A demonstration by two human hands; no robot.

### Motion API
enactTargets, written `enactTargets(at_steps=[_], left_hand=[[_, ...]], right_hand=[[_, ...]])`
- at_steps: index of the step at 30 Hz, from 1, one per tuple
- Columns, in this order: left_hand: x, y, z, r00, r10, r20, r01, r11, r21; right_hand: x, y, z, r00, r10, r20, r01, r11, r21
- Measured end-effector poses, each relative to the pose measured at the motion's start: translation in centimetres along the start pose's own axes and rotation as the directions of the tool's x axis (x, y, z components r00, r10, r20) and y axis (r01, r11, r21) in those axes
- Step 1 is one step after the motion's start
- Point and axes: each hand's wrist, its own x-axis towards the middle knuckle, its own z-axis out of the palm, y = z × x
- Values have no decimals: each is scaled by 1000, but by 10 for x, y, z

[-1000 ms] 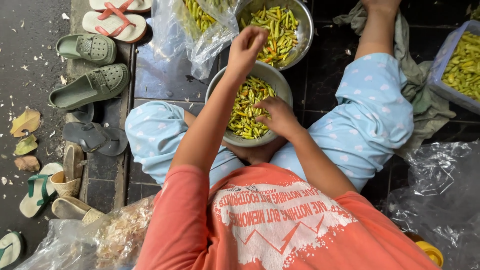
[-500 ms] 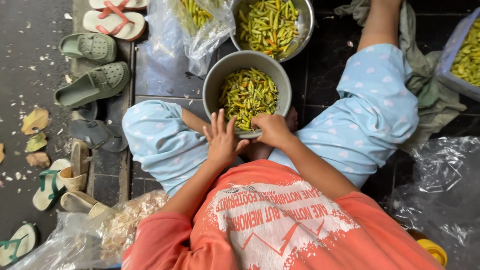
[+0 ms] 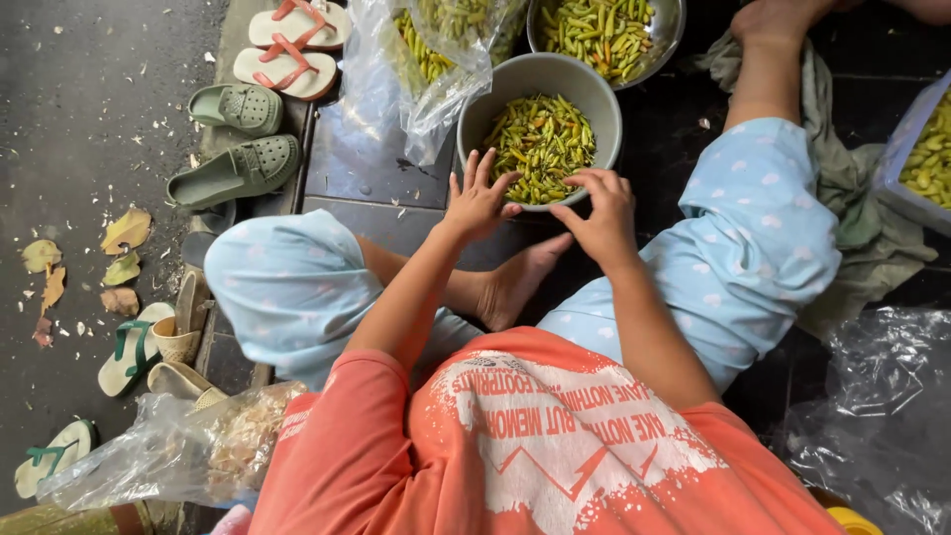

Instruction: A person is sitting on the floor and manually removing the stems from green chilies one by one.

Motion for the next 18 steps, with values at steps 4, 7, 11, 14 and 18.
enactTargets(at_steps=[4,7,11,14,18], left_hand=[[16,-8,3,998,-24,50,22,999,43],[16,0,-9,994,-13,106,9,999,36],[13,12,-28,973,-2,230,26,994,-102],[9,14,-31,974,0,226,30,991,-133],[5,16,-38,971,5,238,36,985,-167]], right_hand=[[6,13,-64,998,-43,-53,43,999,2],[-3,33,-116,989,-60,-135,63,998,24],[-34,69,-151,967,134,-218,-214,888,-406],[-38,70,-148,935,331,-130,-344,745,-571],[-19,72,-137,888,456,-61,-363,612,-703]])
